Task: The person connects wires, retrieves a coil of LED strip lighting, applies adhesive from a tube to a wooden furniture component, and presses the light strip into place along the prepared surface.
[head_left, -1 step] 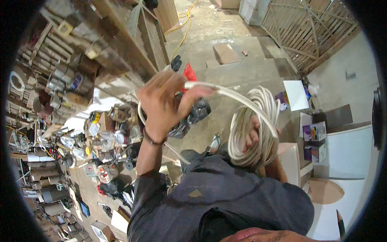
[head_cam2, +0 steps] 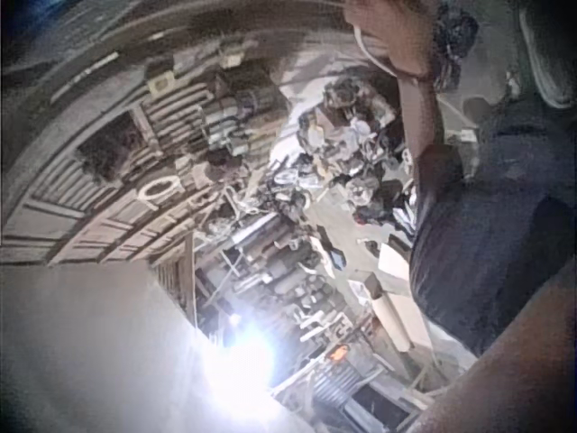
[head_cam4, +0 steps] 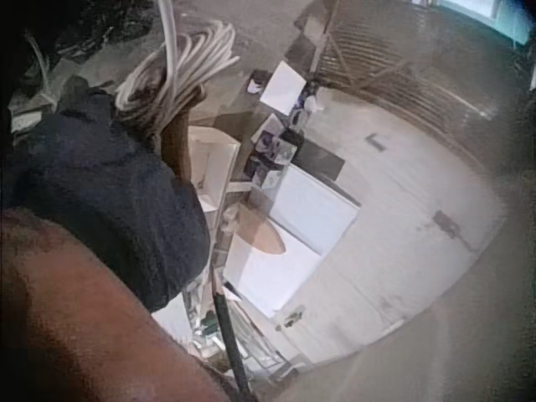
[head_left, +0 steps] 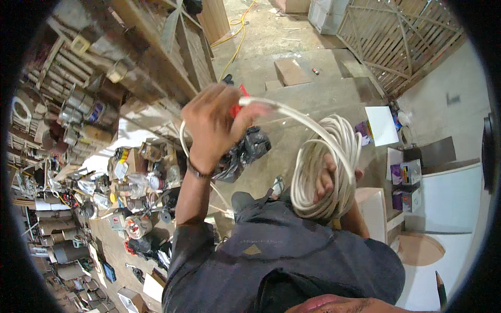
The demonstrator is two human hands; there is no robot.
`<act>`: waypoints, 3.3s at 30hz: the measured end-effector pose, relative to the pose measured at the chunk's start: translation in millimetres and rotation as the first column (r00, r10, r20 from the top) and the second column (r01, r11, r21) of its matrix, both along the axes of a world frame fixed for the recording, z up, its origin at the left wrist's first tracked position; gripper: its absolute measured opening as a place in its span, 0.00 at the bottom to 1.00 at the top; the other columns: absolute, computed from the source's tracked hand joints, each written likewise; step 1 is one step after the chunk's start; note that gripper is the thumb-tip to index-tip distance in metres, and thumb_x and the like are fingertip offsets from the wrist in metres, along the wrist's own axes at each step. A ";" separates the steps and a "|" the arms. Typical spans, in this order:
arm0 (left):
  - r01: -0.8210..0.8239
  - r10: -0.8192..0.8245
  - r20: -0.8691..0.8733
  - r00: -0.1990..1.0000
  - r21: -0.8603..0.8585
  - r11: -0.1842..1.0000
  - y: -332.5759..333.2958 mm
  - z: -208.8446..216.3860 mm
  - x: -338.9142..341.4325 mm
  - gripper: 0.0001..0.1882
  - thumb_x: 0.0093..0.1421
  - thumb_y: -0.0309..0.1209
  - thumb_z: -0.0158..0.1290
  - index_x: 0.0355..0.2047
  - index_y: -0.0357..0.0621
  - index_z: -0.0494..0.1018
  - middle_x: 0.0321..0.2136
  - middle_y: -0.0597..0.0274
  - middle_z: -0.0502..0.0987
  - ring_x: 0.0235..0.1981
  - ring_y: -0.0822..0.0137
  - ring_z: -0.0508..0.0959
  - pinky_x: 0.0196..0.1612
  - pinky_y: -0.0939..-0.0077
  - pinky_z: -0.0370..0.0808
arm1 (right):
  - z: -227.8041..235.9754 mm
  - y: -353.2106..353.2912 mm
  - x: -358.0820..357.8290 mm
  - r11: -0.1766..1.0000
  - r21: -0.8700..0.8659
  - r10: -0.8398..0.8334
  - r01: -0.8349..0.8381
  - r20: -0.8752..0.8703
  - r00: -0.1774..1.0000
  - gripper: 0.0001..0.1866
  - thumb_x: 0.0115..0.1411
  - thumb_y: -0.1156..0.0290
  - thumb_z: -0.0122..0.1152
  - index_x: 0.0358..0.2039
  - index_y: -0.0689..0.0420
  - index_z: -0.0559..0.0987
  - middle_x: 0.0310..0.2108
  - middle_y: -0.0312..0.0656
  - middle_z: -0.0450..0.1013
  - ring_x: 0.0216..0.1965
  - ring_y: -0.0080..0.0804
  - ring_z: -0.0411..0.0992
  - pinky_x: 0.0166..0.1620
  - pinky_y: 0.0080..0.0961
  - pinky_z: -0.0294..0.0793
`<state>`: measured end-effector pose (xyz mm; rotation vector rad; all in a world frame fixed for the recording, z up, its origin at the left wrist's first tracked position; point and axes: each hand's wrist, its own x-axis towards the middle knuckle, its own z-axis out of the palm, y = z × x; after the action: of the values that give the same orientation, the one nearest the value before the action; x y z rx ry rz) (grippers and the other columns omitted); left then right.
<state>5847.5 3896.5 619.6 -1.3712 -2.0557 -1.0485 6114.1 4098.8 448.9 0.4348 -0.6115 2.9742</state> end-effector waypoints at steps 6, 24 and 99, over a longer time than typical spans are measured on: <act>0.150 -0.084 0.311 0.947 -0.196 0.969 207.2 -68.8 -74.5 0.36 0.48 0.64 0.65 0.23 0.37 0.81 0.20 0.53 0.78 0.23 0.52 0.79 0.27 0.63 0.73 | -4.9 94.4 -22.5 0.990 -0.137 -0.014 -0.022 -0.263 0.965 0.34 0.55 0.48 0.70 0.54 0.54 0.67 0.36 0.41 0.78 0.34 0.36 0.78 0.42 0.39 0.78; 0.719 -0.033 0.929 0.368 -0.262 0.644 663.9 -378.2 -192.2 0.46 0.63 0.73 0.38 0.30 0.37 0.82 0.27 0.49 0.82 0.31 0.54 0.79 0.43 0.58 0.73 | -8.9 459.0 -253.1 0.976 -0.186 -0.009 -0.111 -0.545 0.838 0.36 0.54 0.41 0.70 0.52 0.49 0.66 0.33 0.41 0.79 0.29 0.37 0.80 0.39 0.40 0.80; -0.469 -0.072 0.653 0.754 0.613 0.636 1823.1 -592.6 -2444.3 0.11 0.64 0.22 0.59 0.45 0.32 0.72 0.38 0.52 0.81 0.35 0.63 0.84 0.37 0.69 0.87 | -483.0 1975.3 -2464.6 0.941 -0.146 0.250 -0.306 -0.308 0.918 0.26 0.64 0.42 0.60 0.49 0.49 0.69 0.33 0.38 0.80 0.35 0.34 0.82 0.44 0.40 0.76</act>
<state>3403.2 5719.6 27.0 -0.3155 -1.6987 -2.1424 3649.5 6074.1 -34.1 0.9884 -0.2466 3.0981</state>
